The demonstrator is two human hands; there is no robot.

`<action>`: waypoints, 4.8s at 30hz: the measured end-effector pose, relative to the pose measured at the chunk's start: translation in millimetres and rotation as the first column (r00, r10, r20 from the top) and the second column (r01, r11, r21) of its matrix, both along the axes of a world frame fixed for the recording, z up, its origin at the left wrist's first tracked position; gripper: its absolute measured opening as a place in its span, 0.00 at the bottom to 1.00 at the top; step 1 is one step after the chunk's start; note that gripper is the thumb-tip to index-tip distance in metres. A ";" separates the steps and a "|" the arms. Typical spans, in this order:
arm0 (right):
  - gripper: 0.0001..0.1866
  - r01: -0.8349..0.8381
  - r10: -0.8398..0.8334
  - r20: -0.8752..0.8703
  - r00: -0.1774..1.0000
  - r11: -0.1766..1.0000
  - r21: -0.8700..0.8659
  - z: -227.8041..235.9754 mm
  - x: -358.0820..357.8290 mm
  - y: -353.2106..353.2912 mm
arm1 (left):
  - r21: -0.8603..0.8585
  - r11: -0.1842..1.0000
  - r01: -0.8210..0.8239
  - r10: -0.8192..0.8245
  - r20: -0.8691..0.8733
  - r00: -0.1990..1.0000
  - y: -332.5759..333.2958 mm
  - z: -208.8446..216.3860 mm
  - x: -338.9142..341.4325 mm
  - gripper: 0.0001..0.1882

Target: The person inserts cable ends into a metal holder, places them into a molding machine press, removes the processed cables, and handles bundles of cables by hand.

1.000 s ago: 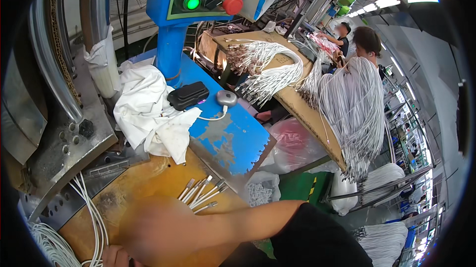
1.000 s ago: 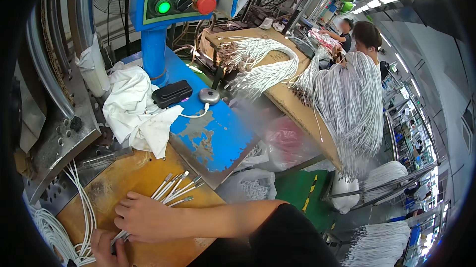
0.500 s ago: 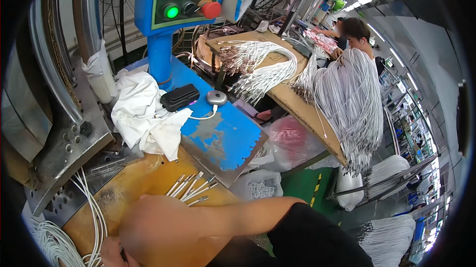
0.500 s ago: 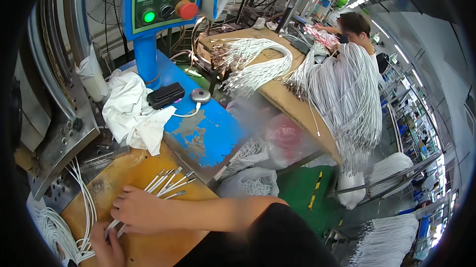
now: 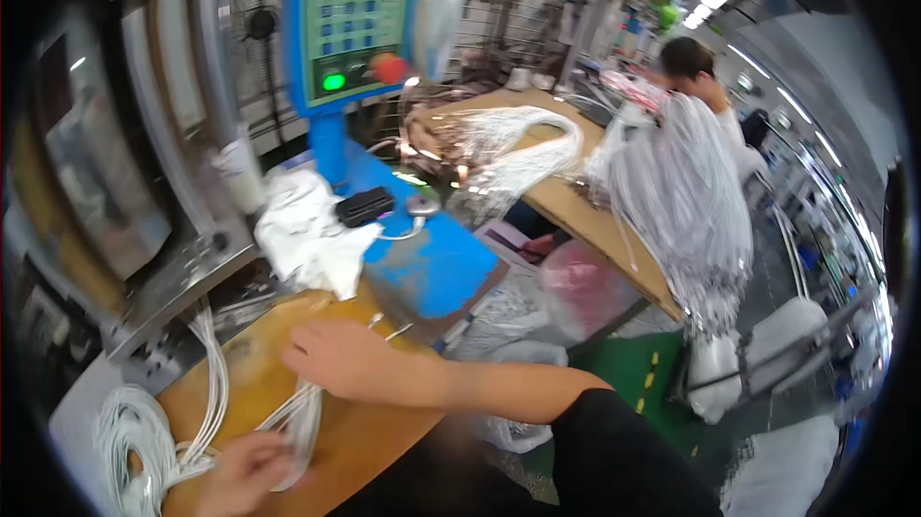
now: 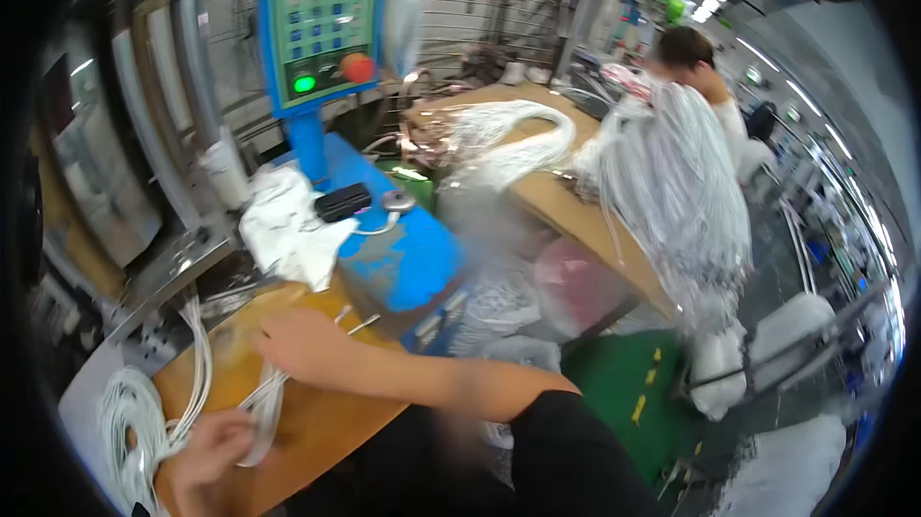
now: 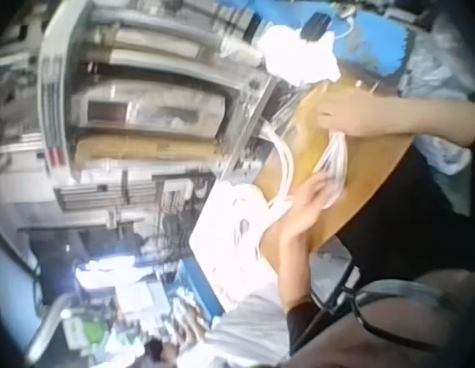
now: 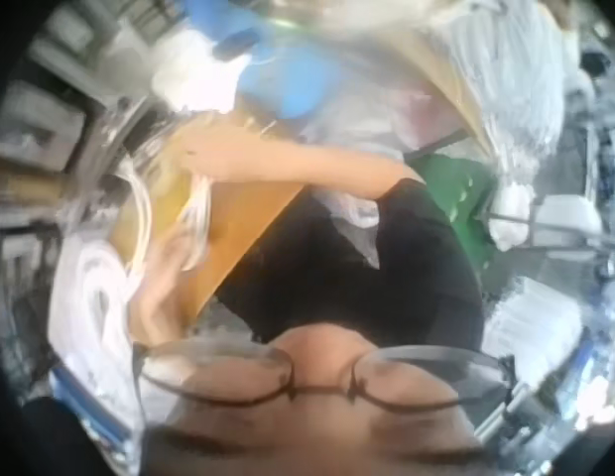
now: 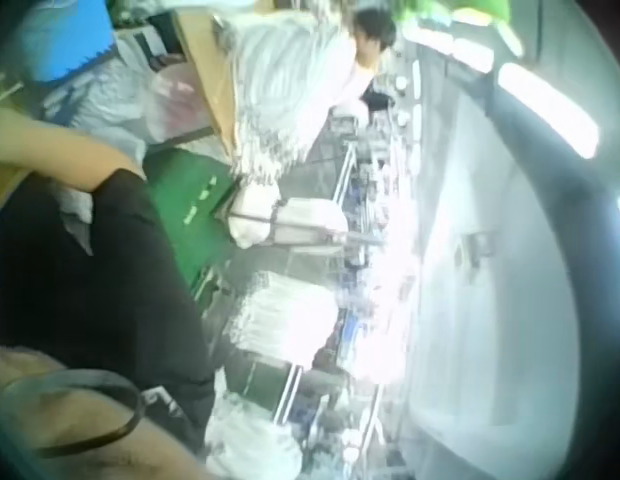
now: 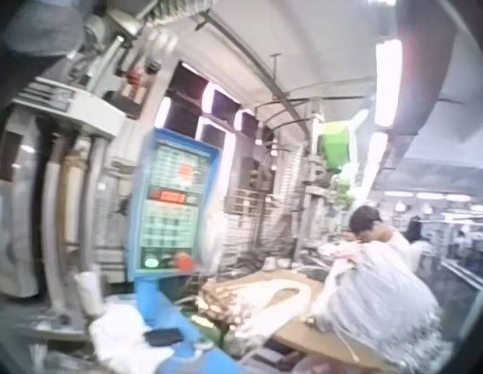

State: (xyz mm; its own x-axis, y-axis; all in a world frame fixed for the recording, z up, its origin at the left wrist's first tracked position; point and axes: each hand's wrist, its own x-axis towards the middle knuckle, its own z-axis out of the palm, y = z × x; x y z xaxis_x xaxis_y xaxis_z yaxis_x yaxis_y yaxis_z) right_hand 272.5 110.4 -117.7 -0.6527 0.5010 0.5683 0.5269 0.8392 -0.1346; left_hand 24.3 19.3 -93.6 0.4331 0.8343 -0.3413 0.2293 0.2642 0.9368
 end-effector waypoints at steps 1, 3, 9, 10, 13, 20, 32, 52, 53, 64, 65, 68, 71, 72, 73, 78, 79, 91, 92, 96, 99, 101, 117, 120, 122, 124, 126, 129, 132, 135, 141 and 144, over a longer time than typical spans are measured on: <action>0.04 -0.088 0.087 0.018 0.996 0.995 0.045 -1.9 -13.0 -7.6 | -0.035 0.977 0.211 -0.211 0.026 0.977 6.8 12.1 30.3 0.12; 0.06 -0.248 0.243 -0.051 0.969 0.957 -0.147 2.3 -5.1 -7.7 | 0.087 0.980 0.180 -0.189 0.118 0.975 30.8 -18.8 71.9 0.11; 0.24 -0.036 -0.024 -0.121 0.992 0.880 -0.474 23.8 14.8 18.6 | -0.106 0.992 -0.070 0.092 0.222 0.971 58.0 -23.2 74.5 0.15; 0.24 -0.085 0.034 -0.099 0.995 0.814 -0.574 29.3 2.7 10.8 | -0.124 0.987 -0.102 0.135 0.295 0.946 62.2 -23.4 70.0 0.15; 0.20 -0.097 0.079 -0.063 0.995 0.918 -0.385 7.4 -12.3 43.4 | 0.056 0.983 -0.173 0.162 0.160 0.974 78.5 -20.8 61.4 0.15; 0.13 0.259 -0.265 0.222 0.938 0.964 0.056 -12.8 -19.1 90.2 | 0.056 0.983 -0.176 0.147 0.333 0.931 84.8 -38.1 47.0 0.15; 0.14 -0.318 -0.325 -0.372 0.869 0.210 -0.925 -12.5 -8.1 59.0 | 0.040 0.984 -0.174 0.158 0.258 0.953 85.7 -37.7 54.1 0.09; 0.13 -0.295 -0.011 -0.429 0.903 0.710 -0.640 -28.5 -13.9 41.5 | 0.035 0.941 -0.337 0.324 0.192 0.926 76.9 -32.7 61.1 0.09; 0.13 -0.299 -0.005 -0.428 0.904 0.709 -0.638 -26.3 -15.2 42.7 | 0.037 0.939 -0.343 0.330 0.193 0.924 76.9 -33.8 60.0 0.09; 0.12 -0.314 0.009 -0.410 0.912 0.658 -0.684 -17.8 -14.1 43.1 | -0.013 0.946 -0.325 0.318 0.246 0.916 76.8 -34.3 54.0 0.12; 0.11 -0.314 -0.087 -0.437 0.895 0.572 -0.758 -15.7 -15.0 42.2 | -0.019 0.942 -0.335 0.325 0.298 0.898 76.6 -34.5 54.2 0.12; 0.09 -0.353 -0.109 -0.506 0.856 0.591 -0.725 -22.8 -11.4 46.8 | -0.153 0.896 -0.416 0.442 0.375 0.815 76.6 -30.5 53.6 0.12; 0.09 -0.364 -0.122 -0.517 0.847 0.575 -0.732 -15.4 -10.2 46.9 | -0.007 0.904 -0.427 0.406 0.324 0.854 73.9 -37.1 49.3 0.14; 0.09 -0.360 -0.126 -0.512 0.850 0.569 -0.739 -14.1 -9.0 47.2 | -0.007 0.904 -0.427 0.406 0.325 0.854 74.3 -36.6 49.8 0.14; 0.10 -0.330 -0.082 -0.462 0.883 0.592 -0.735 -14.7 -7.8 47.5 | 0.011 0.903 -0.430 0.412 0.266 0.872 74.7 -35.4 51.1 0.14; 0.12 -0.228 0.025 -0.328 0.945 0.767 -0.600 -7.7 -10.7 39.2 | -0.023 0.927 -0.375 0.373 0.180 0.910 75.8 -33.9 45.4 0.14; 0.12 -0.238 0.012 -0.340 0.940 0.737 -0.632 -6.7 -10.2 39.6 | -0.020 0.927 -0.375 0.369 0.230 0.901 75.1 -34.1 45.7 0.14; 0.13 -0.297 -0.028 -0.416 0.909 0.656 -0.694 -11.9 1.4 43.0 | 0.098 0.908 -0.407 0.378 0.225 0.898 71.6 -29.8 42.7 0.19; 0.13 -0.278 -0.006 -0.396 0.918 0.703 -0.654 -10.2 4.7 40.3 | 0.049 0.921 -0.385 0.365 0.233 0.902 71.5 -28.9 43.6 0.18; 0.14 -0.292 -0.013 -0.358 0.934 0.551 -0.782 -2.4 0.1 35.5 | 0.123 0.917 -0.381 0.355 0.189 0.916 68.0 -38.1 36.2 0.16; 0.16 -0.235 0.032 -0.305 0.952 0.715 -0.659 -1.4 -1.2 46.5 | 0.361 0.826 -0.432 0.441 0.064 0.895 71.0 -31.2 33.8 0.11; 0.16 -0.163 -0.003 -0.278 0.961 0.805 -0.570 -17.9 9.0 58.9 | 0.610 0.644 -0.461 0.571 0.018 0.821 74.5 -32.8 37.9 0.07; 0.10 0.199 -0.170 0.149 0.974 0.958 -0.207 -26.6 -91.9 216.2 | -0.147 0.896 -0.418 0.437 0.452 0.778 163.3 -31.8 -8.5 0.11; 0.10 0.031 -0.001 -0.313 0.950 0.996 0.090 -52.5 -118.5 274.3 | -0.143 0.911 -0.386 0.403 0.500 0.767 166.2 -38.5 -14.4 0.11; 0.10 -0.306 0.235 -0.525 0.818 0.951 -0.052 -51.8 -139.4 269.2 | -0.130 0.903 -0.409 0.416 0.501 0.759 159.9 -43.0 -23.2 0.12; 0.09 -0.453 0.220 -0.695 0.684 0.875 -0.170 -56.9 -140.9 266.3 | -0.137 0.900 -0.413 0.421 0.513 0.748 161.7 -42.8 -18.6 0.12; 0.09 -0.629 0.154 -0.850 0.503 0.740 -0.238 -57.7 -139.8 267.7 | -0.122 0.906 -0.404 0.404 0.530 0.745 164.3 -43.5 -15.4 0.12; 0.09 -0.278 0.103 -0.651 0.752 0.945 -0.171 -52.3 -131.8 264.8 | -0.145 0.903 -0.404 0.411 0.562 0.718 163.4 -41.5 -14.4 0.12; 0.09 -0.173 0.137 -0.528 0.838 0.985 -0.019 -37.5 -114.6 250.3 | -0.110 0.912 -0.395 0.382 0.579 0.720 163.4 -29.9 -20.6 0.13; 0.16 -0.080 -0.069 -0.430 0.900 0.944 -0.319 -21.5 -98.0 201.2 | -0.077 0.941 -0.330 0.304 0.625 0.719 136.5 -23.5 -38.4 0.16; 0.23 0.249 -0.286 -0.005 0.958 0.840 -0.482 25.9 -50.0 118.4 | -0.079 0.994 0.076 -0.040 0.387 0.921 69.5 -1.8 -31.7 0.18; 0.23 0.235 -0.264 -0.021 0.964 0.890 -0.391 3.9 -20.9 121.8 | 0.297 0.948 -0.110 0.085 0.098 0.992 45.4 28.4 -107.8 0.16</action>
State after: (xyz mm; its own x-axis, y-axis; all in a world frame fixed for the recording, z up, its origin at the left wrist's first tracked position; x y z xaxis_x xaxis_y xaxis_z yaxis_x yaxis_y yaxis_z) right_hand 251.6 232.2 -113.7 -0.4421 0.8298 0.3406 0.6891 0.5572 -0.4633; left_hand -83.5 64.7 -65.1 0.3604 0.9322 -0.0335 0.1347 -0.0165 0.9907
